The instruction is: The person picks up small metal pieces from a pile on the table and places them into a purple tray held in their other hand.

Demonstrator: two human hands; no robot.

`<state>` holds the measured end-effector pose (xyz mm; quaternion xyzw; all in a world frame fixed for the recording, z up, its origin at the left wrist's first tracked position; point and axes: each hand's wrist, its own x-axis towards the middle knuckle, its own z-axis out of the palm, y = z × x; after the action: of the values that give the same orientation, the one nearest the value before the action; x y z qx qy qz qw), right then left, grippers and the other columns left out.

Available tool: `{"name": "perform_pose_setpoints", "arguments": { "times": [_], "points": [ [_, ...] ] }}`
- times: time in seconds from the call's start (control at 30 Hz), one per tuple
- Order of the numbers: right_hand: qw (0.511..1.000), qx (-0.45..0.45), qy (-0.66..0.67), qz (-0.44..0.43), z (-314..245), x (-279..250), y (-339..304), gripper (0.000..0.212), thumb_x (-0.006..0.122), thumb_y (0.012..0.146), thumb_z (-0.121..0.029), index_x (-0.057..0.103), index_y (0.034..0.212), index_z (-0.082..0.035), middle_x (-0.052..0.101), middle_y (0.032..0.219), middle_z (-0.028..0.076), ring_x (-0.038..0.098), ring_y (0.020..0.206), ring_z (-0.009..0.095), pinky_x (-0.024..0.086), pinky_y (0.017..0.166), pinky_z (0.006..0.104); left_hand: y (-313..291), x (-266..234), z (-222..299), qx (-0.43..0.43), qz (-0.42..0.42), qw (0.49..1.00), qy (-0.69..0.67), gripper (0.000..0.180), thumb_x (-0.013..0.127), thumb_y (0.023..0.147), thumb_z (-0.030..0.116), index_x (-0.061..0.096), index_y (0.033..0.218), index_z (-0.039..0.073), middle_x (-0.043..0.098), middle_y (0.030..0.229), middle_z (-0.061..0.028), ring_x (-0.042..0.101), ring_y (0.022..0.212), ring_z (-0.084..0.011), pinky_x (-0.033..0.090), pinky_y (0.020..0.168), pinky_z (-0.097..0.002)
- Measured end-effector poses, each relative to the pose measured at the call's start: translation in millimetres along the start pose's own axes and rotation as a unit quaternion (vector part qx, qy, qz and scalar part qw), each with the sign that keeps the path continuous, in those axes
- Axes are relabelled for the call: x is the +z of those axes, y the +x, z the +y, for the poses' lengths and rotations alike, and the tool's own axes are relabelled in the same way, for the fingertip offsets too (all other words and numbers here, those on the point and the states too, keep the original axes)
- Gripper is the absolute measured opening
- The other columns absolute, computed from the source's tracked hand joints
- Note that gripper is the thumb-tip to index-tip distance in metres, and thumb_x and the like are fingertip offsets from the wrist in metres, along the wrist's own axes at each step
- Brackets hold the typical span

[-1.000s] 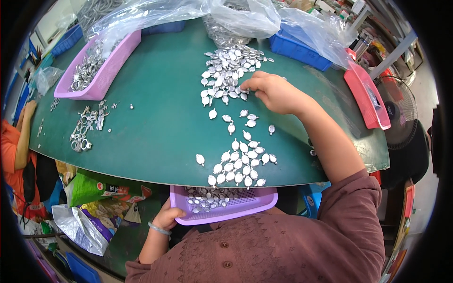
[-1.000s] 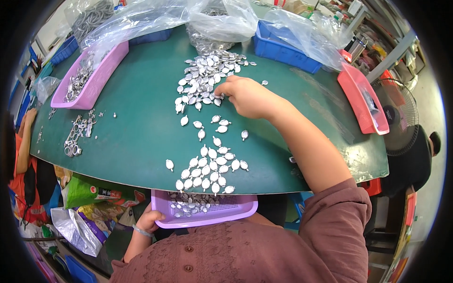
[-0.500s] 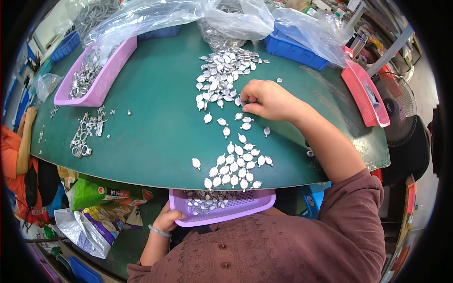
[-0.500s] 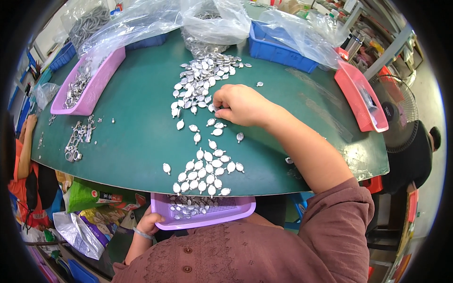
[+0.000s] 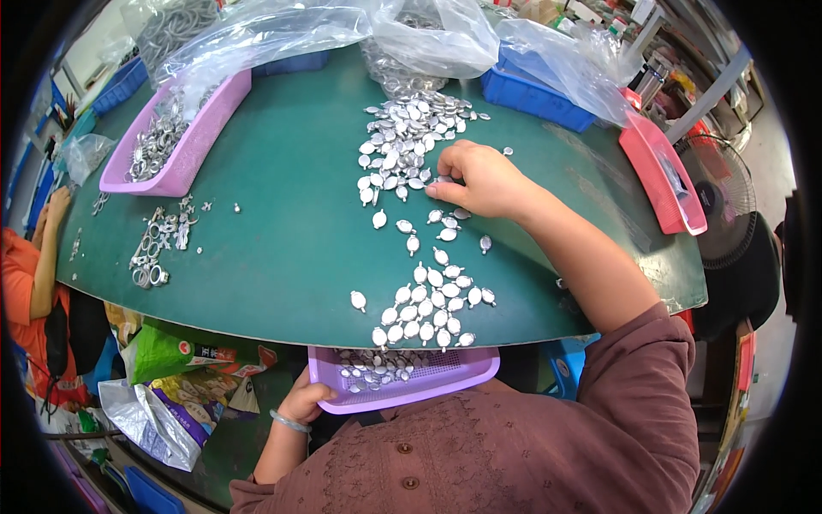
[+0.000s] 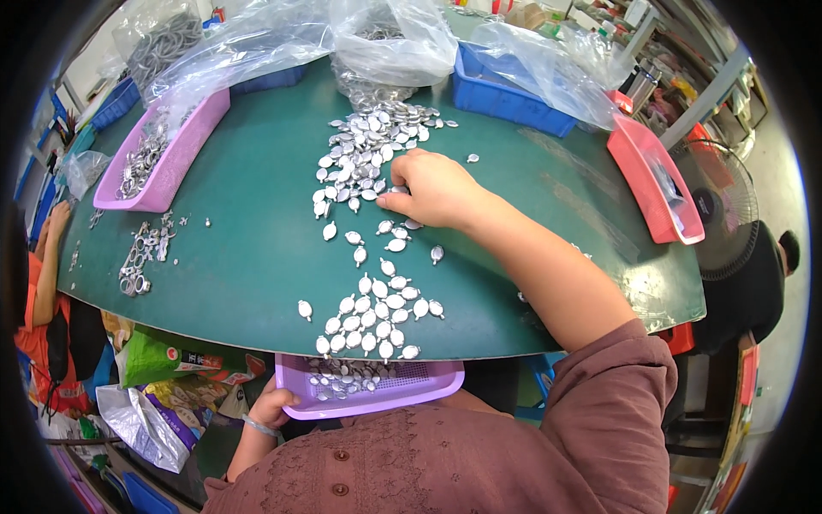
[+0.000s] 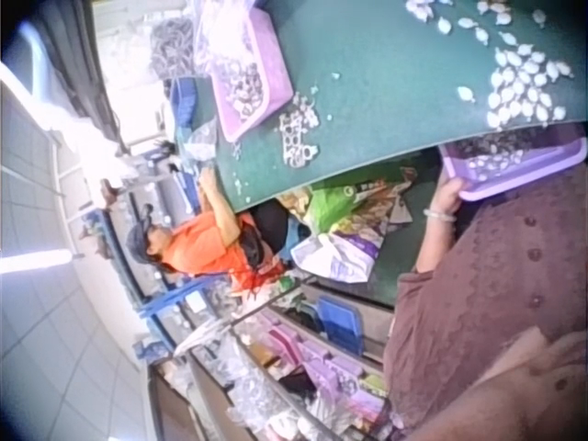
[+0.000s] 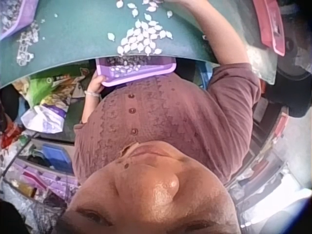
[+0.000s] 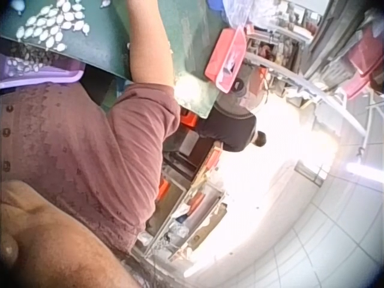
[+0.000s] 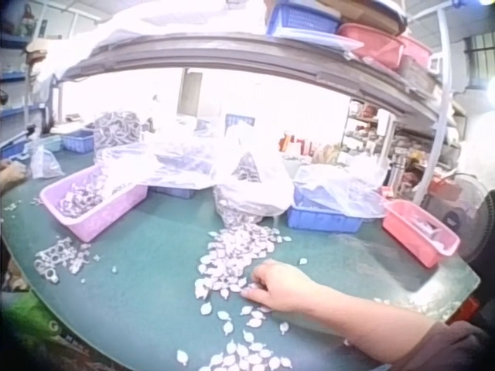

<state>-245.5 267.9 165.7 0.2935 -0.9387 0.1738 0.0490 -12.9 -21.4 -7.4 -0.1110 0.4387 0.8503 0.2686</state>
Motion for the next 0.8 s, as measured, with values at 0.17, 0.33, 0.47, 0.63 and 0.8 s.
{"name": "perform_pose_setpoints", "arguments": {
  "times": [0.17,0.33,0.47,0.63,0.8],
  "points": [
    [0.969,-0.015,0.142,-0.202,-3.0,-24.9,5.3,0.017,0.063,0.075,-0.012,0.058,0.086,0.0,0.057,0.068,0.008,0.056,0.062,0.017,0.045,0.058,0.0295,-1.4,1.0,1.4,0.005,0.002,1.0,-0.007,0.072,0.055,0.056,0.002,0.036,0.125,-0.005,0.054,0.109,-0.0144,0.055,0.099,-0.025,0.043,0.087,-0.0334],
    [0.989,-0.146,0.011,-0.018,10.4,-0.9,11.4,0.02,0.063,0.072,-0.006,0.058,0.091,-0.003,0.056,0.075,0.008,0.057,0.066,0.019,0.046,0.06,0.0311,0.2,1.5,3.1,0.001,-0.01,1.0,0.008,0.074,0.054,0.055,0.004,0.036,0.126,-0.004,0.051,0.115,-0.0157,0.052,0.104,-0.0276,0.041,0.091,-0.0358],
    [0.977,-0.051,0.065,-0.197,-3.6,-23.5,13.6,0.015,0.061,0.071,-0.004,0.059,0.086,-0.003,0.054,0.079,0.009,0.056,0.071,0.023,0.046,0.064,0.0336,-1.2,-1.9,-0.3,0.003,0.004,1.0,0.009,0.074,0.055,0.055,0.005,0.036,0.126,-0.003,0.052,0.114,-0.0157,0.053,0.104,-0.0274,0.041,0.091,-0.0358],
    [0.985,-0.122,0.075,-0.098,-6.3,-3.1,17.2,0.017,0.061,0.069,-0.005,0.061,0.087,-0.004,0.054,0.078,0.009,0.055,0.069,0.02,0.046,0.062,0.0307,-0.1,-1.5,2.4,-0.009,-0.007,1.0,0.018,0.076,0.055,0.055,0.005,0.035,0.127,-0.004,0.052,0.113,-0.0159,0.053,0.103,-0.0272,0.042,0.09,-0.0358],
    [0.969,-0.105,0.133,-0.181,-5.5,-12.2,18.5,0.021,0.058,0.069,-0.002,0.059,0.089,-0.004,0.053,0.078,0.008,0.054,0.071,0.022,0.045,0.064,0.032,-0.5,0.5,2.7,-0.001,-0.002,1.0,0.02,0.076,0.056,0.055,0.006,0.035,0.127,-0.004,0.053,0.112,-0.0162,0.054,0.102,-0.0269,0.043,0.089,-0.0356]
  ]
}}
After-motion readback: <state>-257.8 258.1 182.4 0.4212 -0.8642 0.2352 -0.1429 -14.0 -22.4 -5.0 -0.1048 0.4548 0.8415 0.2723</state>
